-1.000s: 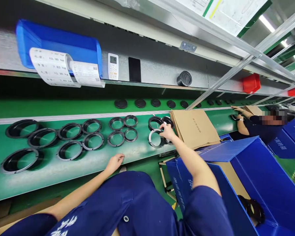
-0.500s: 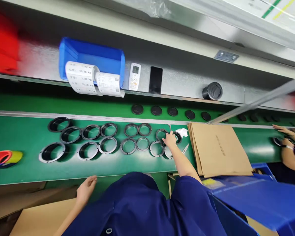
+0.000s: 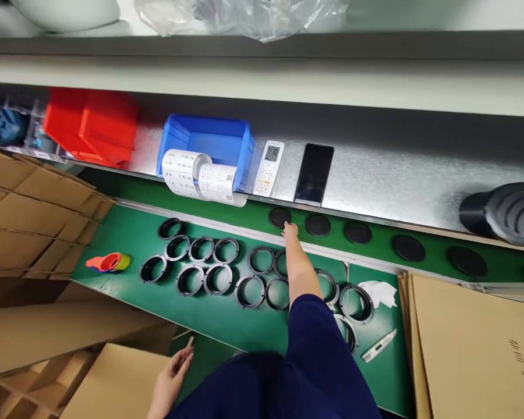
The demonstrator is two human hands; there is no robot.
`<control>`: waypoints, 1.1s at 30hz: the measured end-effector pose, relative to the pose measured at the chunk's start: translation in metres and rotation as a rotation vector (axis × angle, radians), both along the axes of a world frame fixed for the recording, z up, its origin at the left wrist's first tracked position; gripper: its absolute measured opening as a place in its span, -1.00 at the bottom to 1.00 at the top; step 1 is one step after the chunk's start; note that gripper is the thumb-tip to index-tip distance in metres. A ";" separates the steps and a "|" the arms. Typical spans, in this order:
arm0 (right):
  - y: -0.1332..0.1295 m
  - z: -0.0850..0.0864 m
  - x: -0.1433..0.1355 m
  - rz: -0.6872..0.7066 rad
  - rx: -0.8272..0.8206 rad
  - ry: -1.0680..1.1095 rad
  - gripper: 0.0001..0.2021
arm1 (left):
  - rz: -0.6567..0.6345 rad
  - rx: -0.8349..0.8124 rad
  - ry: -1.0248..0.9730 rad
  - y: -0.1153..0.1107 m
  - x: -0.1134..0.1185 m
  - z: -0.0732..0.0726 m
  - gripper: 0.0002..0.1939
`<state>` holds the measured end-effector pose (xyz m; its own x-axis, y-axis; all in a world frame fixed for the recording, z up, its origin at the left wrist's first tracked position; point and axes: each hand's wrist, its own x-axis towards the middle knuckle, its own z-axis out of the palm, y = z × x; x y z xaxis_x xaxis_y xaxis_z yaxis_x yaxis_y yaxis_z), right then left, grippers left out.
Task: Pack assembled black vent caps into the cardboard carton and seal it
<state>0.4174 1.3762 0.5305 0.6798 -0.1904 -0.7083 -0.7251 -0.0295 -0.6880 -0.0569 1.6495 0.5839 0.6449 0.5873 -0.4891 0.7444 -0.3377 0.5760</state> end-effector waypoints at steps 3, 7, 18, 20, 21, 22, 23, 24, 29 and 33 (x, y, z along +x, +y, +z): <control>0.016 0.003 0.008 -0.058 0.129 0.023 -0.84 | 0.079 -0.054 0.010 -0.006 -0.011 0.006 -0.48; 0.029 0.020 -0.020 -0.039 0.310 -0.022 -0.72 | 0.089 -0.083 -0.048 -0.021 0.012 0.013 -0.40; 0.015 0.094 -0.229 0.398 0.929 -0.114 -0.50 | -0.016 -1.067 -0.670 -0.078 0.156 0.084 0.04; 0.023 0.109 -0.264 0.429 0.970 -0.088 -0.54 | -0.046 -1.169 -0.714 -0.082 0.159 0.093 0.09; 0.028 0.115 -0.279 0.450 0.981 -0.073 -0.54 | -0.029 -1.196 -0.723 -0.082 0.159 0.097 0.04; 0.033 0.120 -0.292 0.474 0.984 -0.062 -0.53 | -0.003 -1.223 -0.727 -0.081 0.158 0.101 -0.03; 0.036 0.125 -0.302 0.503 0.973 -0.055 -0.52 | 0.024 -1.256 -0.727 -0.078 0.157 0.105 -0.10; 0.038 0.128 -0.310 0.535 0.941 -0.055 -0.50 | 0.049 -1.291 -0.723 -0.075 0.157 0.109 -0.15; 0.031 0.147 -0.313 0.458 0.196 -0.564 -0.42 | 0.129 -1.406 -0.638 -0.059 0.152 0.127 -0.32; 0.029 0.163 -0.306 0.594 -0.258 -1.116 -0.53 | 0.112 -1.473 -0.562 -0.055 0.144 0.138 -0.31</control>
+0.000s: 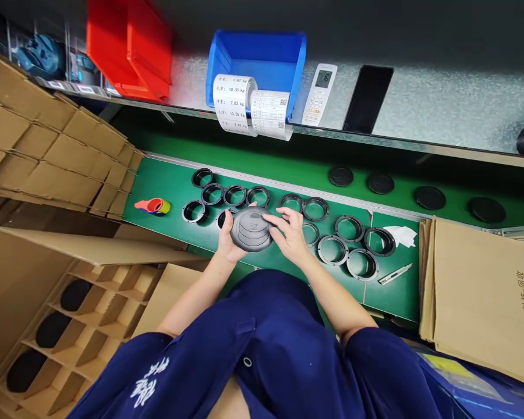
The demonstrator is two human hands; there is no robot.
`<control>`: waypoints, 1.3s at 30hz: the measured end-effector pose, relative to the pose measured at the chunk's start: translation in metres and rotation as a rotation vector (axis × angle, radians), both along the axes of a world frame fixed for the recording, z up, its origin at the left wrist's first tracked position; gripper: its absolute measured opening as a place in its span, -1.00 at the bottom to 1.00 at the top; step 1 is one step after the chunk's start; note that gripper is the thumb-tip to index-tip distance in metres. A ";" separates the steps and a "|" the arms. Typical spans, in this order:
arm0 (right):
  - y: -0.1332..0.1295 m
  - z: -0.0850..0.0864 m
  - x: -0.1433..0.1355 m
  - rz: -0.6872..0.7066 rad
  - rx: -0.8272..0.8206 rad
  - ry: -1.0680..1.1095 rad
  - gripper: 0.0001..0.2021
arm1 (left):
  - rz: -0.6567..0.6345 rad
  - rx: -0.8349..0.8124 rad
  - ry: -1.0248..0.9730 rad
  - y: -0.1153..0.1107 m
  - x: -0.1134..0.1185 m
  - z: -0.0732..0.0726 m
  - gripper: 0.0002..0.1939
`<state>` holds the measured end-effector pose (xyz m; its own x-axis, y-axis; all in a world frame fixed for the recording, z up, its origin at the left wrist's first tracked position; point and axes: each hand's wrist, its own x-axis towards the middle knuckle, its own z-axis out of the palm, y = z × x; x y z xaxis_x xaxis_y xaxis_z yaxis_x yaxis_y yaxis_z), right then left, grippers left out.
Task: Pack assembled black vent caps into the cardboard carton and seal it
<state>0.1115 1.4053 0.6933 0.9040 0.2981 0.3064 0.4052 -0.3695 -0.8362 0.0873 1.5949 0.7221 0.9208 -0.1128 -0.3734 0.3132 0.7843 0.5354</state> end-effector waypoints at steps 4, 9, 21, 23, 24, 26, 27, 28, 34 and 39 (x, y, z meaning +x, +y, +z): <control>0.011 0.003 0.001 0.099 -0.148 -0.172 -0.55 | 0.010 0.002 -0.004 0.003 -0.008 0.007 -0.27; 0.021 -0.004 0.002 0.151 -0.162 -0.157 -0.41 | -0.049 -0.010 -0.005 0.006 -0.019 0.013 -0.29; 0.002 0.008 0.003 0.149 0.323 0.372 -0.29 | -0.074 -0.082 0.121 -0.012 -0.011 0.018 -0.15; -0.003 0.006 0.002 0.138 0.354 0.417 -0.30 | -0.075 -0.090 0.129 -0.015 -0.010 0.018 -0.15; -0.005 0.006 0.001 0.135 0.364 0.431 -0.30 | -0.078 -0.093 0.128 -0.017 -0.010 0.018 -0.16; -0.011 0.004 0.000 0.140 0.382 0.444 -0.32 | -0.085 -0.101 0.125 -0.021 -0.010 0.017 -0.16; -0.014 0.004 0.000 0.146 0.388 0.444 -0.32 | -0.087 -0.105 0.124 -0.024 -0.009 0.016 -0.16; -0.016 0.003 -0.001 0.152 0.390 0.440 -0.32 | -0.089 -0.110 0.125 -0.026 -0.008 0.015 -0.16; -0.021 -0.013 -0.005 0.151 0.128 0.239 -0.34 | -0.061 -0.124 0.189 -0.029 -0.001 0.007 -0.22; -0.020 -0.041 -0.014 0.408 -0.263 0.028 -0.31 | 0.014 -0.012 0.428 -0.030 0.005 -0.015 -0.41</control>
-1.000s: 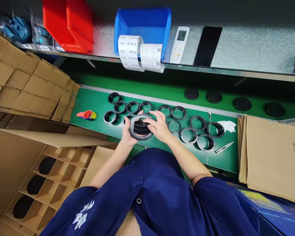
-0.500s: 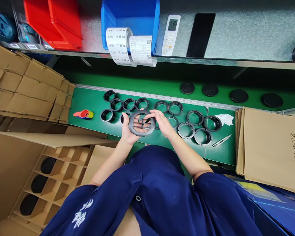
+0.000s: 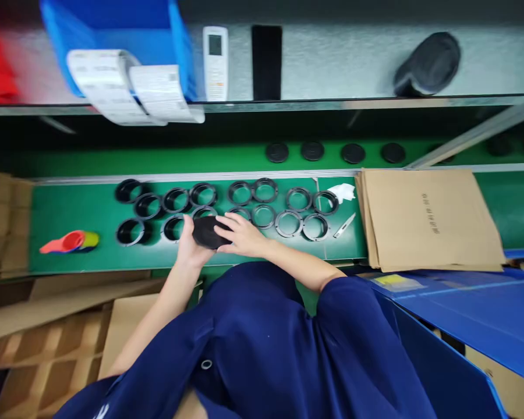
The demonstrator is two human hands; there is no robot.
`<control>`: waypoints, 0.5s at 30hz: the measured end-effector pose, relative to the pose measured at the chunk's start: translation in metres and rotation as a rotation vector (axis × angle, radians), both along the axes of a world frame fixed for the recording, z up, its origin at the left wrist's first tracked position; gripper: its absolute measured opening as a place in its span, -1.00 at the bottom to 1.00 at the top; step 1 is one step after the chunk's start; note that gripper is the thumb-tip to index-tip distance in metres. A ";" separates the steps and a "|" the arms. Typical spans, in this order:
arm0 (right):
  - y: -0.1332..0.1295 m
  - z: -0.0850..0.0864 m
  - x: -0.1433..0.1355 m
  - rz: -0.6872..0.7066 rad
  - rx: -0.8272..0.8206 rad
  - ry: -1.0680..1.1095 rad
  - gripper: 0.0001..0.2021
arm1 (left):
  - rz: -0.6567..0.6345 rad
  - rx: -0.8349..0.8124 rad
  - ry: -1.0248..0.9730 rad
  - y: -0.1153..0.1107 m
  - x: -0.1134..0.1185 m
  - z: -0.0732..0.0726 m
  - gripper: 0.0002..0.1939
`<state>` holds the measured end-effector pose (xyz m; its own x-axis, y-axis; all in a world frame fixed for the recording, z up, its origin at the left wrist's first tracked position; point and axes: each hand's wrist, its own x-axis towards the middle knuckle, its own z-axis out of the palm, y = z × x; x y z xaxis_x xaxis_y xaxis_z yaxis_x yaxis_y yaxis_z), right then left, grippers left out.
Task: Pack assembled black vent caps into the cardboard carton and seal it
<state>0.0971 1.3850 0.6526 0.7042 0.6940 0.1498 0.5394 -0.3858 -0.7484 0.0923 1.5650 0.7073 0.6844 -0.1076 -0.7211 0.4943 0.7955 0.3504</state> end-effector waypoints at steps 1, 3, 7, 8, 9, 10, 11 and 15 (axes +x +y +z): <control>-0.002 -0.005 -0.001 0.017 -0.022 0.032 -0.26 | -0.049 0.022 0.049 -0.003 0.001 -0.005 -0.41; -0.006 -0.012 -0.004 -0.002 -0.018 0.137 -0.08 | -0.154 0.058 0.100 -0.014 0.001 -0.013 -0.41; -0.012 -0.019 -0.010 -0.027 0.100 0.272 0.26 | -0.252 0.147 0.094 -0.039 -0.003 -0.019 -0.49; -0.014 -0.022 -0.009 -0.021 0.118 0.278 0.28 | -0.268 0.165 0.084 -0.043 -0.003 -0.020 -0.49; -0.017 -0.026 -0.006 -0.023 0.120 0.280 0.29 | -0.292 0.177 0.072 -0.046 -0.004 -0.020 -0.47; -0.021 -0.030 0.000 -0.048 0.103 0.283 0.28 | -0.321 0.184 0.065 -0.047 -0.004 -0.021 -0.43; -0.026 -0.036 0.008 -0.106 0.069 0.287 0.25 | -0.350 0.192 0.063 -0.047 -0.004 -0.023 -0.40; -0.050 -0.061 0.067 -0.556 -0.181 0.266 0.18 | -0.360 0.270 0.088 -0.034 -0.007 -0.034 -0.45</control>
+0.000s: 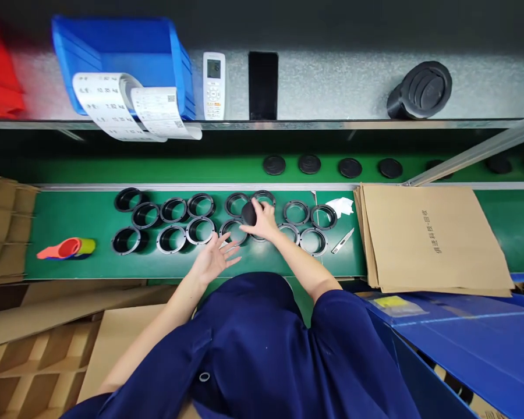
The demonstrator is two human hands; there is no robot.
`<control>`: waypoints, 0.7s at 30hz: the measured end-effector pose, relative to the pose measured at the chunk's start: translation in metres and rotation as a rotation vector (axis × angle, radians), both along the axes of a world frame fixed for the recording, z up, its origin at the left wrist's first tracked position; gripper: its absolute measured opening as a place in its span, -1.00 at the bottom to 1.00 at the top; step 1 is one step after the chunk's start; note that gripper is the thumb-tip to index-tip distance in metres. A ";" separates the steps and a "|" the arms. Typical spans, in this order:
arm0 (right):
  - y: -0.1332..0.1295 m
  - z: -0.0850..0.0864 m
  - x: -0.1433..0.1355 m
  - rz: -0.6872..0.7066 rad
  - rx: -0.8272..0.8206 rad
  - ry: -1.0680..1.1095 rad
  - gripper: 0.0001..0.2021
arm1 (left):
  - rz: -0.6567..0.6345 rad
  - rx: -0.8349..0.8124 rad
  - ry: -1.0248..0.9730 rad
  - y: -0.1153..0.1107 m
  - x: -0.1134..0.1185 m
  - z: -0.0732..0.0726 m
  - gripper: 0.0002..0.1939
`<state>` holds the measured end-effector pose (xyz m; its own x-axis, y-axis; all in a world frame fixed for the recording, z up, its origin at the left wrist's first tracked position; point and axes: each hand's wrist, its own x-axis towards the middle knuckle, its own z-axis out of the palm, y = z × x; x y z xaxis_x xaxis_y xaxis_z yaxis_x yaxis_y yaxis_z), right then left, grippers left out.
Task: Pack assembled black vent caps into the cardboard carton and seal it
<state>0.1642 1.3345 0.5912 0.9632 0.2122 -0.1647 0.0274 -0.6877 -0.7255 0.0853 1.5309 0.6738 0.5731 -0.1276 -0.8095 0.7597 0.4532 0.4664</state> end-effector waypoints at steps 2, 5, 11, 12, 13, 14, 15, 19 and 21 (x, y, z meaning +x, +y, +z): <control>-0.009 -0.012 0.034 -0.095 -0.146 -0.013 0.17 | 0.052 0.030 0.005 0.010 -0.004 -0.008 -0.53; -0.012 -0.028 0.069 -0.049 -0.274 -0.025 0.17 | 0.140 0.057 0.063 0.028 -0.013 -0.021 -0.62; -0.018 -0.051 0.079 0.045 -0.443 0.045 0.17 | 0.243 0.153 0.146 0.057 -0.033 -0.037 -0.67; -0.021 -0.051 0.079 0.049 -0.460 0.050 0.14 | 0.253 0.162 0.153 0.060 -0.035 -0.039 -0.67; -0.024 -0.049 0.080 0.052 -0.466 0.038 0.10 | 0.261 0.167 0.161 0.062 -0.037 -0.040 -0.68; -0.025 -0.047 0.081 0.051 -0.461 0.002 0.03 | 0.263 0.168 0.173 0.063 -0.037 -0.042 -0.68; -0.025 -0.045 0.083 0.045 -0.448 -0.053 -0.05 | 0.264 0.167 0.189 0.064 -0.037 -0.043 -0.68; -0.018 -0.044 0.087 0.051 -0.413 -0.170 -0.27 | 0.259 0.162 0.237 0.060 -0.029 -0.043 -0.70; -0.014 -0.051 0.090 0.091 -0.426 -0.080 -0.30 | 0.273 0.164 0.235 0.058 -0.023 -0.041 -0.71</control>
<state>0.2546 1.3204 0.5406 0.9571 0.2261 -0.1815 0.1462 -0.9170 -0.3711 0.0622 1.5885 0.6329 0.3643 0.1458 -0.9198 0.7163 0.5873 0.3768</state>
